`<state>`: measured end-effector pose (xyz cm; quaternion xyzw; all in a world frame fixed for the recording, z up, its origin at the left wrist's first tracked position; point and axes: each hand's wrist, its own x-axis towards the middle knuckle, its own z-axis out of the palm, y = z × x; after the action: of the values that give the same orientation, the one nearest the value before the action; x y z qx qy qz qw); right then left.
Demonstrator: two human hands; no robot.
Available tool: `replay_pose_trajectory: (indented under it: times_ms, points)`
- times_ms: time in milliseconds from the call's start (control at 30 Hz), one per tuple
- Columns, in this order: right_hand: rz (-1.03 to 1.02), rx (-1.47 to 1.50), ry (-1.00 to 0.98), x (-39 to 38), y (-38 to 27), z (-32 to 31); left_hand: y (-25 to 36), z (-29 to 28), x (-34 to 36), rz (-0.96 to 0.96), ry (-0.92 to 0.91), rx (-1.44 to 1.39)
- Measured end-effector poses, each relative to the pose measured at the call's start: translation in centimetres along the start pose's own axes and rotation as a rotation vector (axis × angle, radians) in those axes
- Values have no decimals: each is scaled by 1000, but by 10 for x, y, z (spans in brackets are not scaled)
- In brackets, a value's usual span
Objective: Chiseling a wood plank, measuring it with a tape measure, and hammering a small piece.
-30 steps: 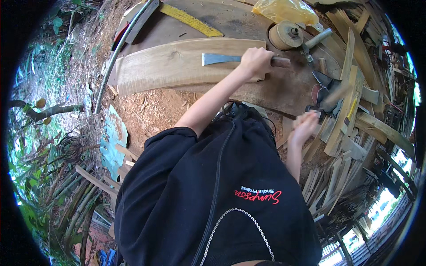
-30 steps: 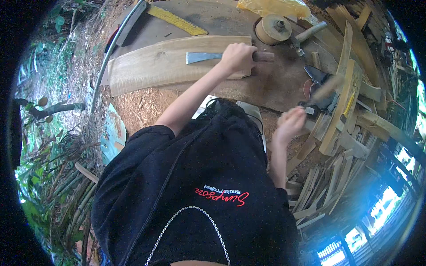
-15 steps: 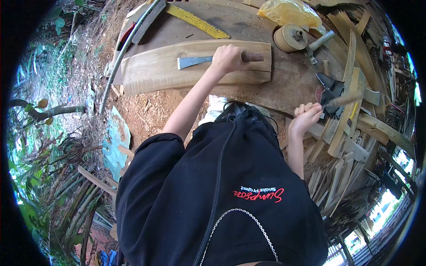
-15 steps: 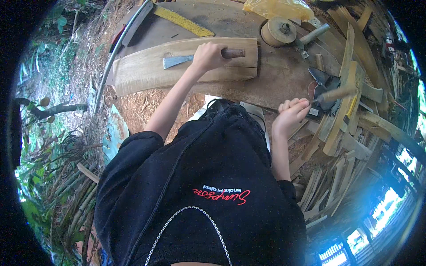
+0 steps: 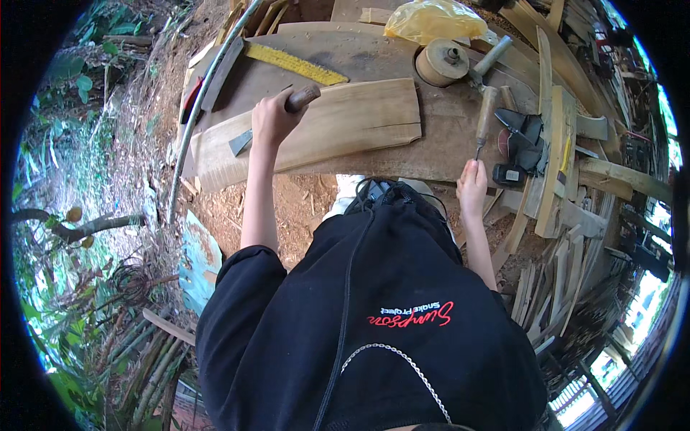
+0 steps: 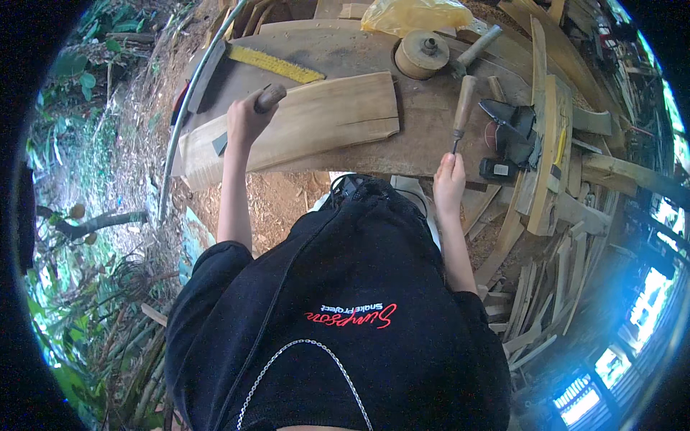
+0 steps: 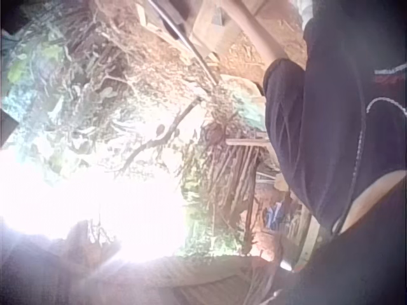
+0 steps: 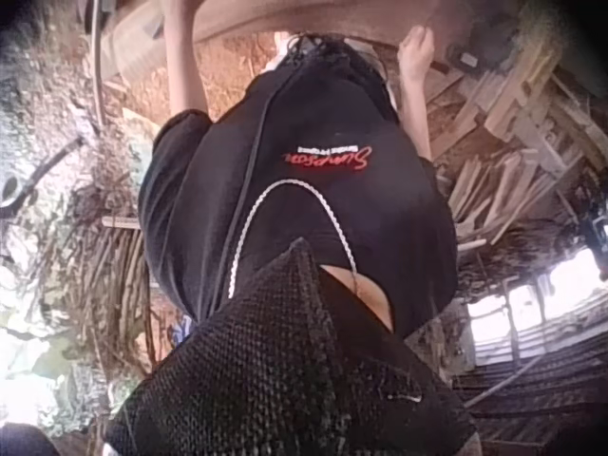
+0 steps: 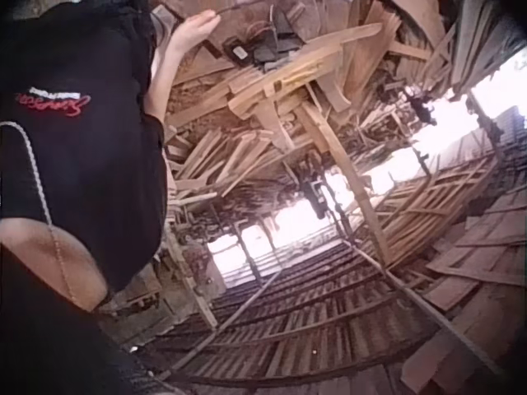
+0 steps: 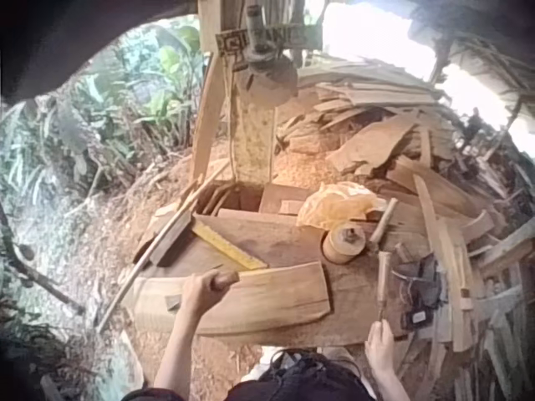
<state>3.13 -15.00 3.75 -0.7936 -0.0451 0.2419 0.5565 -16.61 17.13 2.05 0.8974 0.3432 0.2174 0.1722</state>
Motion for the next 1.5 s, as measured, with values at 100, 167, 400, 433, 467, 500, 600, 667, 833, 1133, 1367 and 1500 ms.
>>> replay_pose_trajectory:
  times_ms: [100, 167, 400, 433, 467, 500, 600, 667, 833, 1133, 1367, 1500]
  points:
    - [-145, -331, -42, 5, 18, -27, 30, -11, 9, 75, 24, 5]
    - [-137, -363, -49, 5, 22, -40, 58, -8, 21, 164, 24, -16]
    - [-282, -679, 42, 27, 32, -78, 132, 72, 68, 550, -85, -230]
    - [-283, -757, 70, 31, 30, -80, 139, 88, 73, 544, -186, -198]
    - [-288, -753, 76, 34, 29, -81, 148, 98, 77, 551, -181, -196]
    - [-299, -828, 112, 37, 27, -81, 156, 108, 79, 536, -222, -168]
    - [-309, -938, 135, 51, 30, -87, 166, 136, 82, 546, -253, -131]
    - [-361, -922, 100, 58, 33, -86, 163, 158, 86, 535, -141, -1]
    - [-452, -865, 62, 77, 44, -85, 162, 152, 78, 524, -187, 87]
    - [-661, -696, 64, 94, 44, -72, 158, 139, 51, 246, 88, -57]
    - [-671, -774, 123, 83, 40, -67, 74, 80, -5, -105, 231, -20]
    - [-695, -787, 147, 83, 43, -61, 18, 55, -47, -228, 270, 29]
